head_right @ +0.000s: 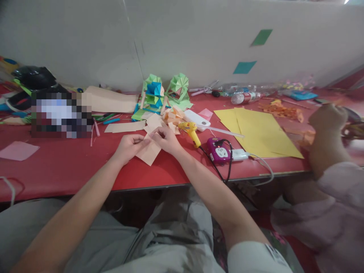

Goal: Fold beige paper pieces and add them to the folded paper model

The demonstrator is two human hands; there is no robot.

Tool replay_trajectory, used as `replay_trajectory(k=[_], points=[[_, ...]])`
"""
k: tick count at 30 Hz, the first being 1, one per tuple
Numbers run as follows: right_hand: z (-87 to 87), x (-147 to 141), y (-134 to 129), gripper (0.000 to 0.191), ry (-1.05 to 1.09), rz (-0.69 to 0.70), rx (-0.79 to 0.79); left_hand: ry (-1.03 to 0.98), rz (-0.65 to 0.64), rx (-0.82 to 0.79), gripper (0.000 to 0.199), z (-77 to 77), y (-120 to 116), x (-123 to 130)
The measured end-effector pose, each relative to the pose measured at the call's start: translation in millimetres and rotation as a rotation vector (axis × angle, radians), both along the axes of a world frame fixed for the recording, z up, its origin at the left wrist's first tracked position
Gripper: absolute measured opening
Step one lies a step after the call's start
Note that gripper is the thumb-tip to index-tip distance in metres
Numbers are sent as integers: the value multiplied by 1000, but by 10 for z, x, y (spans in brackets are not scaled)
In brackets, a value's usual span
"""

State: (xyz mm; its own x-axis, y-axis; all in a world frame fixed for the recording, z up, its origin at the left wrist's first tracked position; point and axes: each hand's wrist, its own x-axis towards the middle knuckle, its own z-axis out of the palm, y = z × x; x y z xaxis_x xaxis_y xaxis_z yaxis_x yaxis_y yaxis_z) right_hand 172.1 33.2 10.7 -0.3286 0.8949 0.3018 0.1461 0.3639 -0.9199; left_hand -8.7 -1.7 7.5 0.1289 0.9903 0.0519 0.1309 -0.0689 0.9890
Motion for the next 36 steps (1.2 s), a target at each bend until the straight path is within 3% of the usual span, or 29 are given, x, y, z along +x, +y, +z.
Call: replay_trajectory(k=[13, 20, 25, 36], points=[[-2, -6, 1, 39, 15, -36, 47, 87, -22, 53, 38, 69, -34, 51], [-41, -24, 37, 45, 161, -11, -164, -16, 119, 100, 39, 30, 30, -3], [-61, 16, 51, 45, 59, -28, -14, -31, 116, 58, 41, 39, 34, 20], [-27, -15, 2, 39, 79, -21, 5, 40, 73, 62, 42, 46, 2, 2]])
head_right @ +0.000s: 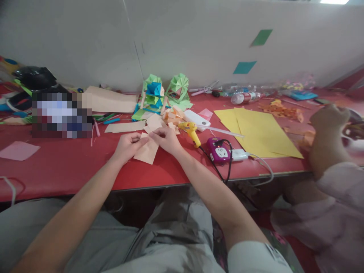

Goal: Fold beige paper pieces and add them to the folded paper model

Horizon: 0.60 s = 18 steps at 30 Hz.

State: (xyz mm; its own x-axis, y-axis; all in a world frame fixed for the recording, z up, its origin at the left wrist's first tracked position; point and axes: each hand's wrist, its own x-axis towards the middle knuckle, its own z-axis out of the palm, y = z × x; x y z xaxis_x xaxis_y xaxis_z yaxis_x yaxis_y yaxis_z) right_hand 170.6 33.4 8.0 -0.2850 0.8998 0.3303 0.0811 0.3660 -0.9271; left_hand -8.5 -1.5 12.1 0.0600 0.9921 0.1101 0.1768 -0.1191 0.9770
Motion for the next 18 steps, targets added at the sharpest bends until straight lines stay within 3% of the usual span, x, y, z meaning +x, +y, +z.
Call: replay_trajectory(k=[9, 18], points=[[-2, -2, 10, 26, 24, -17, 11, -42, -54, -30, 42, 15, -1, 43], [-29, -10, 10, 32, 9, -45, -6, -26, -82, -9, 40, 16, 5, 40]])
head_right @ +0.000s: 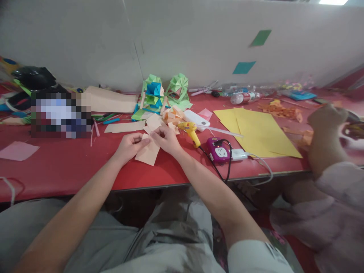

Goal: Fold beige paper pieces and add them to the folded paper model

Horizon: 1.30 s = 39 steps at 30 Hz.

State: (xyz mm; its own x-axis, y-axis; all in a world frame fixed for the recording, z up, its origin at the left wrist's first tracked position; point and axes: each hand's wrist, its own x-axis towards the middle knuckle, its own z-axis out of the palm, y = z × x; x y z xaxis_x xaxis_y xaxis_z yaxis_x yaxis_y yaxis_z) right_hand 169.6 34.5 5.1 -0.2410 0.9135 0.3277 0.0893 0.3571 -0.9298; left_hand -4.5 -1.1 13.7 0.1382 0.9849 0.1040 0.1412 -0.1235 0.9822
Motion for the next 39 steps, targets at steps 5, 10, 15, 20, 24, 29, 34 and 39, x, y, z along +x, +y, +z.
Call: replay_trajectory(k=[5, 10, 15, 20, 24, 29, 34, 39], points=[[22, -1, 0, 38, 22, 17, -34, 8, 3, 2, 41, -9, 9, -3], [34, 6, 4, 41, 6, 28, -15, 31, 6, -3, 41, 11, -14, 15], [26, 4, -10, 38, 10, -8, 27, -9, 22, -25, 40, 26, -25, 30], [-25, 3, 18, 33, -28, 22, 93, -90, 249, 23, 41, -14, 41, -30], [-75, 15, 38, 43, -116, 132, 212, -128, 408, 64, 53, -56, 110, -95], [-86, 40, 35, 36, -206, 160, 259, -239, 344, 7, 45, -54, 124, -87], [-47, 54, 50, 23, -165, 59, 248, -368, 107, -203, 55, 83, 82, -66], [-41, 16, 54, 35, -18, 29, 47, -233, 108, -138, 33, 116, 32, -56]])
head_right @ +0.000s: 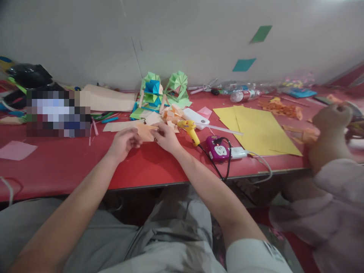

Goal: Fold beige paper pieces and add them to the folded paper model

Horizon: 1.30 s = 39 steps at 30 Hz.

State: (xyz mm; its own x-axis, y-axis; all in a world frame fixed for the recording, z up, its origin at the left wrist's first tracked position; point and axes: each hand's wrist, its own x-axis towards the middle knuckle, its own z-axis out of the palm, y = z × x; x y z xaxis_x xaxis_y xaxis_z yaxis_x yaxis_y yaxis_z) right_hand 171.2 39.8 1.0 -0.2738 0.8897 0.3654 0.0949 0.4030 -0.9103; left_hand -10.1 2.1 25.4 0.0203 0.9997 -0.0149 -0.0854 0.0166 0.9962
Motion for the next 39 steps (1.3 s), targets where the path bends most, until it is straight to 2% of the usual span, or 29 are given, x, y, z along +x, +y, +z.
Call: replay_trajectory(k=[4, 10, 12, 15, 17, 20, 22, 28, 34, 39], points=[[14, -24, -8, 43, 128, 77, -144, 291, 129, 130, 18, -71, -18, 10], [21, -15, -7, 48, 76, 71, -203, 418, 266, 331, 19, -125, 33, -22], [3, -10, 2, 47, 24, 42, -167, 346, 248, 310, 15, -127, 42, -17], [-21, -7, 9, 40, -42, -18, -83, 187, 135, 197, 20, -137, 38, 7], [-25, -5, 6, 37, -39, -58, -14, 150, 105, 150, 23, -153, 35, 20], [-24, 4, 3, 49, -47, -142, 102, 161, 116, 124, 27, -181, 41, 20], [-34, 12, 9, 51, -90, -178, 165, 165, 119, 110, 31, -192, 47, 14], [-80, 32, 44, 41, -169, -171, 262, 175, 121, 94, 35, -195, 49, 11], [-71, 29, 46, 30, -162, -208, 322, 258, 171, 167, 18, -182, 48, 6], [-61, 20, 7, 28, -211, -107, 343, 340, 179, 231, 17, -204, 57, -20]])
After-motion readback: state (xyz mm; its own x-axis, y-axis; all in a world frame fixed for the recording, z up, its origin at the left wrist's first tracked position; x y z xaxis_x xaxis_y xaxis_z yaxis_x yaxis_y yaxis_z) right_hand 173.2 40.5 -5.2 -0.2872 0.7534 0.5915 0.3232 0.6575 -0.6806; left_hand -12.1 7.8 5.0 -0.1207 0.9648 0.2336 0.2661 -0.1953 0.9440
